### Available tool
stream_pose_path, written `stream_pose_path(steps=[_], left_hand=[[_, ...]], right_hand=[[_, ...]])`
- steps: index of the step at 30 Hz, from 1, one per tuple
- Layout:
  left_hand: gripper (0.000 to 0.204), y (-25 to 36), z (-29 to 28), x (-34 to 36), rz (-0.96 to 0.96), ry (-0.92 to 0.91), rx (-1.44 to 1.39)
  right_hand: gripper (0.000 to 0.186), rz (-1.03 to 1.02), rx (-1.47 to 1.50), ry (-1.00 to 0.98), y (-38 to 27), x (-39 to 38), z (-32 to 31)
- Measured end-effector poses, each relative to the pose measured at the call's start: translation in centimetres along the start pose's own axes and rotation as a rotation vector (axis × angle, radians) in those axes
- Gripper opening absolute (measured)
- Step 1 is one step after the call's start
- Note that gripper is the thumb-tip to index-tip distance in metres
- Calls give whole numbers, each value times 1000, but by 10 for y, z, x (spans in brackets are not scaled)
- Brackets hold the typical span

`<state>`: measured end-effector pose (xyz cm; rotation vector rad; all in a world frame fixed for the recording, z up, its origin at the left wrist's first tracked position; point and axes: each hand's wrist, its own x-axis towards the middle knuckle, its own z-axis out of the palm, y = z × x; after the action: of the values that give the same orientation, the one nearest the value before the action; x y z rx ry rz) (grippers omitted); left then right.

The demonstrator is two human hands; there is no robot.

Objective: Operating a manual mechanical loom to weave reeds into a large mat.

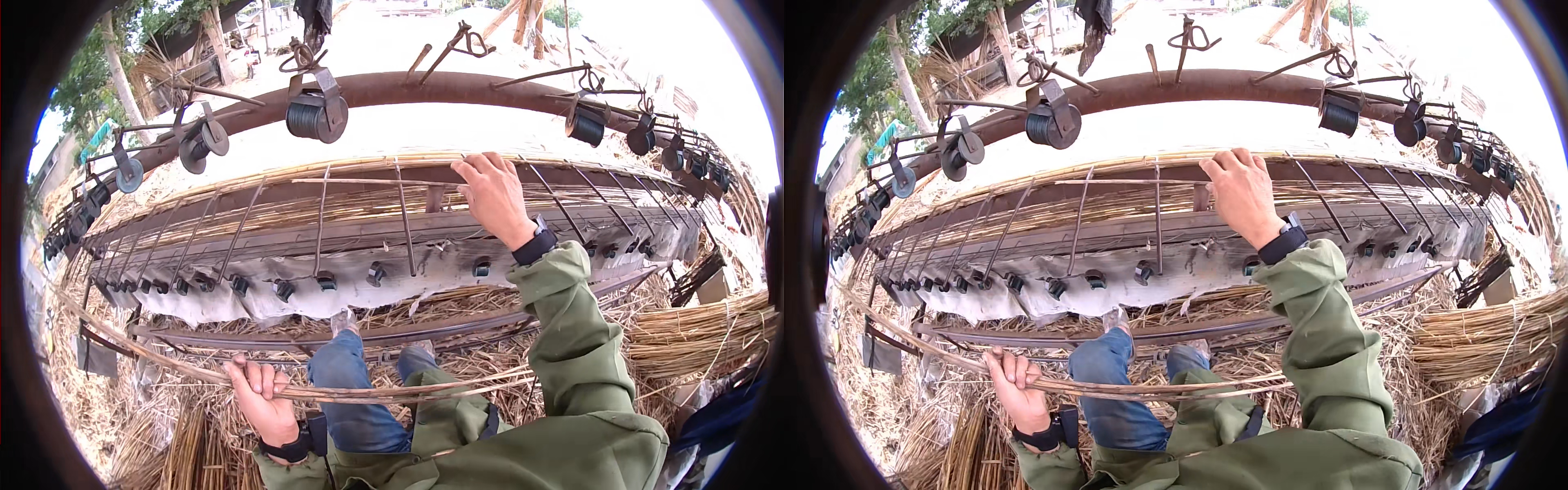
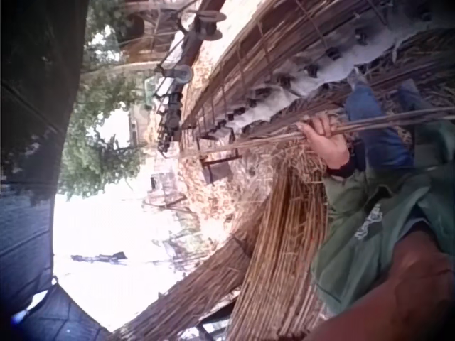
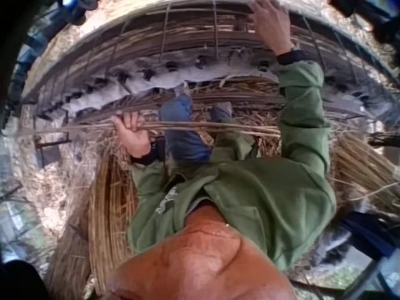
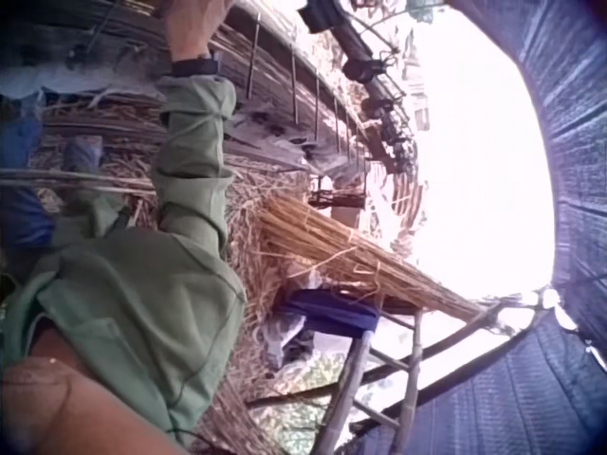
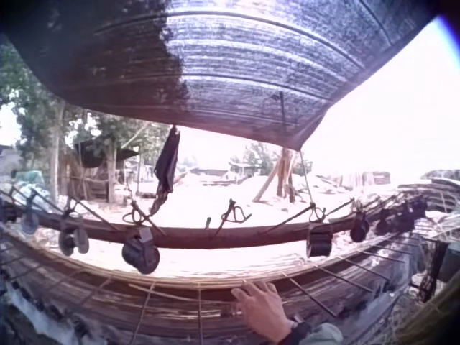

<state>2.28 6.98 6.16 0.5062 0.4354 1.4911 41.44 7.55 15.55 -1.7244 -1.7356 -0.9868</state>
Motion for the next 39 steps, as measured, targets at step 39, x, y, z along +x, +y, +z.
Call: stream_pose_path(steps=[39], left_hand=[[28,-24,29,-14,39,-77,113]], right_hand=[[22,14,-105,-95,23,-180,-158]])
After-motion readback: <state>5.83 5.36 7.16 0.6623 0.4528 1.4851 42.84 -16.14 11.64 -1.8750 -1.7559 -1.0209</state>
